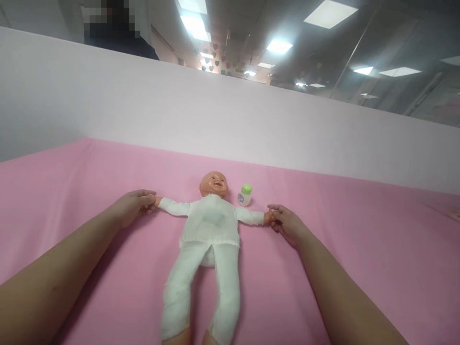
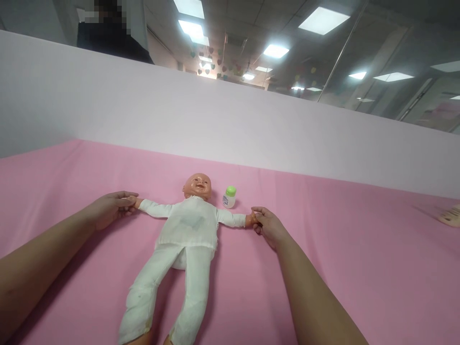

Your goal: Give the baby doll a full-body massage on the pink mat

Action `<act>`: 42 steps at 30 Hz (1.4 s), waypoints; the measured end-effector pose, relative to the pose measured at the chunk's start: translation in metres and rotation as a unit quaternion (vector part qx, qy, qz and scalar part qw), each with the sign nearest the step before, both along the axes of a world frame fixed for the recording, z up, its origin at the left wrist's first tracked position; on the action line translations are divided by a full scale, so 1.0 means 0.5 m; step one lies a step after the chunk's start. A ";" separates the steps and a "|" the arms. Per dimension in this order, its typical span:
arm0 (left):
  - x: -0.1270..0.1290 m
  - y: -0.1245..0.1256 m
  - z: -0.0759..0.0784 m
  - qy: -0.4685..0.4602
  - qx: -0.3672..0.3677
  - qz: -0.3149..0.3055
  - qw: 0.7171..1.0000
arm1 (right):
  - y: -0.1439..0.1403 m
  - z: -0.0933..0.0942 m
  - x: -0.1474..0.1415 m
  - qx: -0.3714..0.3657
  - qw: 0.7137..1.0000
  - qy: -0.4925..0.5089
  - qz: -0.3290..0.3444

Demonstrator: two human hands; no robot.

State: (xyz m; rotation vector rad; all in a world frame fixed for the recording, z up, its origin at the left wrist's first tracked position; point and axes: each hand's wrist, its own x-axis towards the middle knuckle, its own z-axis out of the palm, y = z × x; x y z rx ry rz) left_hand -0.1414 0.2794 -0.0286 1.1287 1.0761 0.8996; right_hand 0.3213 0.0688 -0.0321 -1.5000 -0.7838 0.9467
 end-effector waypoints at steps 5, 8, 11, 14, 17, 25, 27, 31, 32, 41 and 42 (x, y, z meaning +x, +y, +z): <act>0.013 -0.011 0.002 -0.042 -0.023 -0.059 0.997 | 0.004 0.004 -0.011 0.054 0.995 0.083 0.022; 0.025 -0.023 0.008 -0.044 -0.040 -0.070 0.996 | 0.007 0.006 -0.022 0.057 0.993 0.103 0.032; 0.028 -0.023 0.009 -0.044 0.000 -0.041 0.998 | 0.011 0.009 -0.031 0.039 0.997 0.057 0.023; 0.037 -0.028 0.018 -0.037 0.087 -0.004 0.995 | 0.016 0.018 -0.051 0.076 0.996 -0.005 -0.046; 0.071 -0.066 0.043 -0.011 0.169 0.034 0.985 | 0.014 0.036 -0.095 0.108 0.986 -0.099 -0.079; 0.168 -0.209 0.074 0.187 0.429 -0.185 0.864 | -0.018 0.058 -0.252 0.225 0.836 -0.470 0.174; 0.172 -0.216 0.069 0.215 0.461 -0.245 0.826 | -0.019 0.053 -0.266 0.221 0.785 -0.537 0.217; 0.170 -0.210 0.064 0.228 0.460 -0.264 0.816 | -0.015 0.044 -0.264 0.221 0.773 -0.553 0.219; 0.169 -0.207 0.063 0.230 0.450 -0.254 0.825 | -0.013 0.043 -0.260 0.225 0.786 -0.537 0.209; 0.117 -0.118 0.051 0.049 0.166 0.021 0.985 | 0.022 0.026 -0.134 0.158 0.972 -0.155 -0.073; 0.107 -0.102 0.049 0.025 0.103 0.050 0.993 | 0.027 0.021 -0.113 0.135 0.979 -0.117 -0.103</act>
